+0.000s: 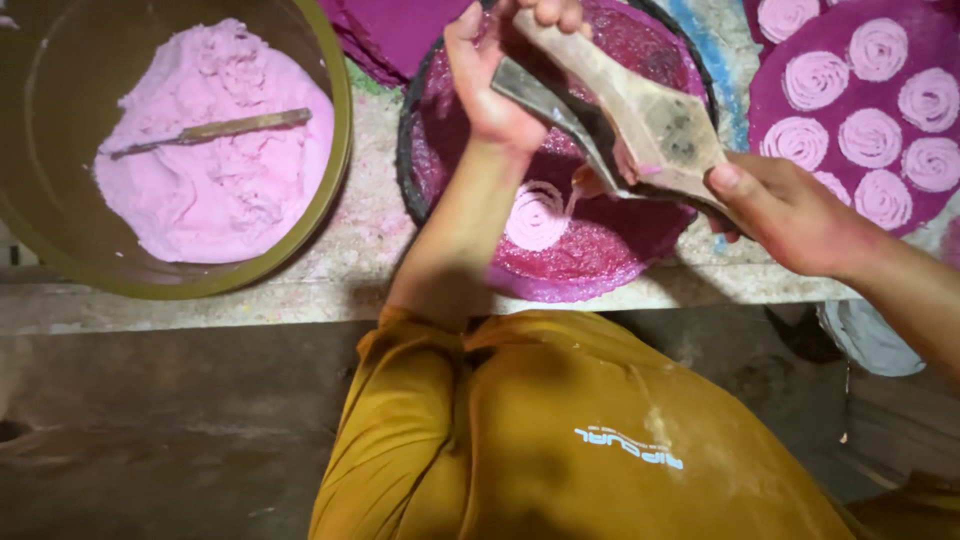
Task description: The person uses a piping tool to extrude pink dough into rose-shaped swirls on a dark circular tray. They repeatedly scoop dough from a large bowl, load the piping tool, and pipe individual swirls onto the tray, filling it with multiple rows of decorative shapes.
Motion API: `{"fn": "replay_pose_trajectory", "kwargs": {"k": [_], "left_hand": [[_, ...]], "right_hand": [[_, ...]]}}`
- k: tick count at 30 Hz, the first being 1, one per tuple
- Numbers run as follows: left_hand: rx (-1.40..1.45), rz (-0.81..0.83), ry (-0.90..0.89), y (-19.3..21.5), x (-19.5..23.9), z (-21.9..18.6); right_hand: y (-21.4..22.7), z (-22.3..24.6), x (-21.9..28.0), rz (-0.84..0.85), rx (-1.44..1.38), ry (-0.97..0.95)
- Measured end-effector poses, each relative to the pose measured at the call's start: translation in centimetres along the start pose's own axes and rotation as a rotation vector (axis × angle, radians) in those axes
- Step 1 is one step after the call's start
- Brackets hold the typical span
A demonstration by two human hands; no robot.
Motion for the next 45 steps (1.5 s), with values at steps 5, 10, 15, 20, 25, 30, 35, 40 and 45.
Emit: {"fn": "replay_pose_trajectory", "kwargs": {"k": [5, 10, 15, 20, 25, 30, 35, 40, 45], "left_hand": [[-0.697, -0.539, 0.630, 5.7, 4.8, 0.8], [-1.076, -0.031, 0.919, 7.8, 8.6, 4.1], [-1.055, -0.084, 0.830, 8.8, 8.7, 4.5], [-1.282, -0.194, 0.766, 8.1, 9.0, 2.2], [-1.500, -0.220, 0.726, 5.8, 10.4, -0.5], [-1.897, -0.163, 0.643, 3.0, 11.2, -1.6], [-2.064, -0.125, 0.521, 1.1, 11.8, -1.9], [-2.188, -0.022, 0.455, 1.0, 12.3, -1.8], [-2.233, 0.065, 0.341, 0.7, 12.6, -2.3]], "right_hand": [[0.2, -1.4, 0.7, 0.045, -0.110, 0.054], [0.2, -3.5, 0.2, 0.016, -0.147, 0.088], [-0.6, -5.3, -1.6, -0.028, -0.295, 0.145], [-1.0, -6.9, -1.8, -0.108, -0.342, 0.148], [-2.4, -7.1, -0.8, -0.131, -0.522, 0.221], [-4.2, -6.8, -0.3, -0.170, -0.567, 0.295], [-6.0, -7.6, 0.0, -0.198, -0.705, 0.339], [-7.5, -9.0, 0.0, -0.207, -0.838, 0.365], [-8.1, -9.6, 0.8, -0.267, -0.905, 0.427]]}}
Point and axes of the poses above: each hand's wrist, its own x-axis away from the middle knuckle, its own y-axis out of the back of the hand, z = x × y, the point moved 4 cm from there along -x, towards the middle knuckle, and after that the axes turned 4 degrees about z, right-handed, at the moved point
